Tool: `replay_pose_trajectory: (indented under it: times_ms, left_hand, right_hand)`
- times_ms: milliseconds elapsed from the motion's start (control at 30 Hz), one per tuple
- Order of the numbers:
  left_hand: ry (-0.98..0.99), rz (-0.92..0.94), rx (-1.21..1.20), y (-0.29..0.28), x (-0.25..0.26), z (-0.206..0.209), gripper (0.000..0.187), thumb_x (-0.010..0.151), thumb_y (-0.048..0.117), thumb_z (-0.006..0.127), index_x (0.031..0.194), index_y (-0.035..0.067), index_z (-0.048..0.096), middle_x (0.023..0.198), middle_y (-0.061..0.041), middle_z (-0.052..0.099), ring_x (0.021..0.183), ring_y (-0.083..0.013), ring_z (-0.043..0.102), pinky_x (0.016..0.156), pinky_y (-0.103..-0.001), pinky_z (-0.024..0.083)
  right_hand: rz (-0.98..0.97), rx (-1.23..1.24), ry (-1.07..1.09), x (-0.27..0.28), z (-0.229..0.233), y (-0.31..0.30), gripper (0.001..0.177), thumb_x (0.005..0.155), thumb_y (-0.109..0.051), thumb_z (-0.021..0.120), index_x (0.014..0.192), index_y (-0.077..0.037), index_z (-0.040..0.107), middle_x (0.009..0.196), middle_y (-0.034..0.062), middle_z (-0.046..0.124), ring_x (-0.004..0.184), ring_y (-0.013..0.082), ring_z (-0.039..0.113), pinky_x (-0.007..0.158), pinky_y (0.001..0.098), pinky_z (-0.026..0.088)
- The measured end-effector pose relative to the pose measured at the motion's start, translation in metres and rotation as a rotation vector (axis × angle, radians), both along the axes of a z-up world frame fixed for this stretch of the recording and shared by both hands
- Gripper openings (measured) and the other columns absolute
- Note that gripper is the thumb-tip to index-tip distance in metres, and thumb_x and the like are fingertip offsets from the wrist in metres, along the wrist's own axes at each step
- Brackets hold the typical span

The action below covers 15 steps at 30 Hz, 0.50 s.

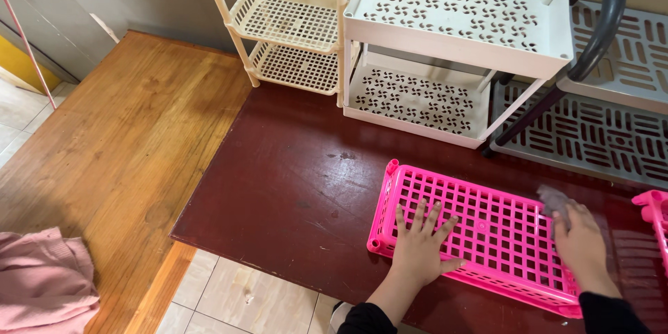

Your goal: The person wipes a pink plastic basket and its handle with a cloth, then inserts the handle into the basket to assemble it. The person repeats this process with a second basket.

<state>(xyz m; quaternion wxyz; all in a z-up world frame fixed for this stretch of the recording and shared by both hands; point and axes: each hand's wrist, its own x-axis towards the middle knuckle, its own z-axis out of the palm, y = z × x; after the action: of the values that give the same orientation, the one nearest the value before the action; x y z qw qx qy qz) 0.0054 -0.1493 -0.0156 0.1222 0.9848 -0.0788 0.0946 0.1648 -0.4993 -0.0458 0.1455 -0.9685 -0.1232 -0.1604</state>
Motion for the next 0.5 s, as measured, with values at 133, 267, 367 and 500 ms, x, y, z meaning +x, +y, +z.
replay_pose_trajectory:
  times_ms: [133, 267, 367, 500]
  left_hand:
    - [0.050, 0.010, 0.028, -0.002, 0.001, 0.005, 0.101, 0.082, 0.087, 0.039, 0.163, 0.030, 0.021, 0.168, -0.015, 0.019, 0.155, -0.0404, 0.010, 0.113, -0.078, -0.004]
    - [0.100, 0.003, 0.018, -0.002, 0.002, 0.008, 0.101, 0.080, 0.087, 0.040, 0.162, 0.031, 0.020, 0.167, -0.013, 0.018, 0.155, -0.0399, 0.008, 0.111, -0.080, -0.005]
    - [0.090, -0.021, -0.002, 0.000, 0.002, 0.010, 0.098, 0.081, 0.086, 0.040, 0.161, 0.032, 0.023, 0.167, -0.013, 0.020, 0.155, -0.0403, 0.010, 0.111, -0.081, -0.005]
    - [0.103, -0.051, -0.016, 0.005, 0.001, 0.010, 0.094, 0.083, 0.085, 0.041, 0.160, 0.033, 0.028, 0.168, -0.012, 0.023, 0.155, -0.0407, 0.013, 0.112, -0.081, -0.006]
  right_hand:
    - [-0.016, 0.018, 0.041, -0.030, -0.004, -0.010, 0.053, 0.106, -0.038, 0.048, 0.147, -0.005, 0.056, 0.152, 0.0240, 0.055, 0.140, 0.0435, 0.052, 0.112, 0.0503, 0.043]
    - [-0.216, 0.079, 0.247, -0.067, -0.007, -0.022, 0.062, 0.104, -0.039, 0.049, 0.156, -0.007, 0.050, 0.147, 0.0263, 0.056, 0.126, 0.0465, 0.058, 0.105, 0.0533, 0.048]
    - [-0.265, 0.055, 0.275, -0.075, -0.009, -0.025, 0.065, 0.104, -0.040, 0.049, 0.161, -0.009, 0.047, 0.142, 0.0290, 0.058, 0.123, 0.0477, 0.060, 0.104, 0.0535, 0.049]
    - [-0.313, 0.101, 0.312, -0.050, -0.008, -0.018, 0.063, 0.107, -0.041, 0.049, 0.163, -0.011, 0.046, 0.139, 0.0290, 0.061, 0.124, 0.0466, 0.062, 0.107, 0.0525, 0.050]
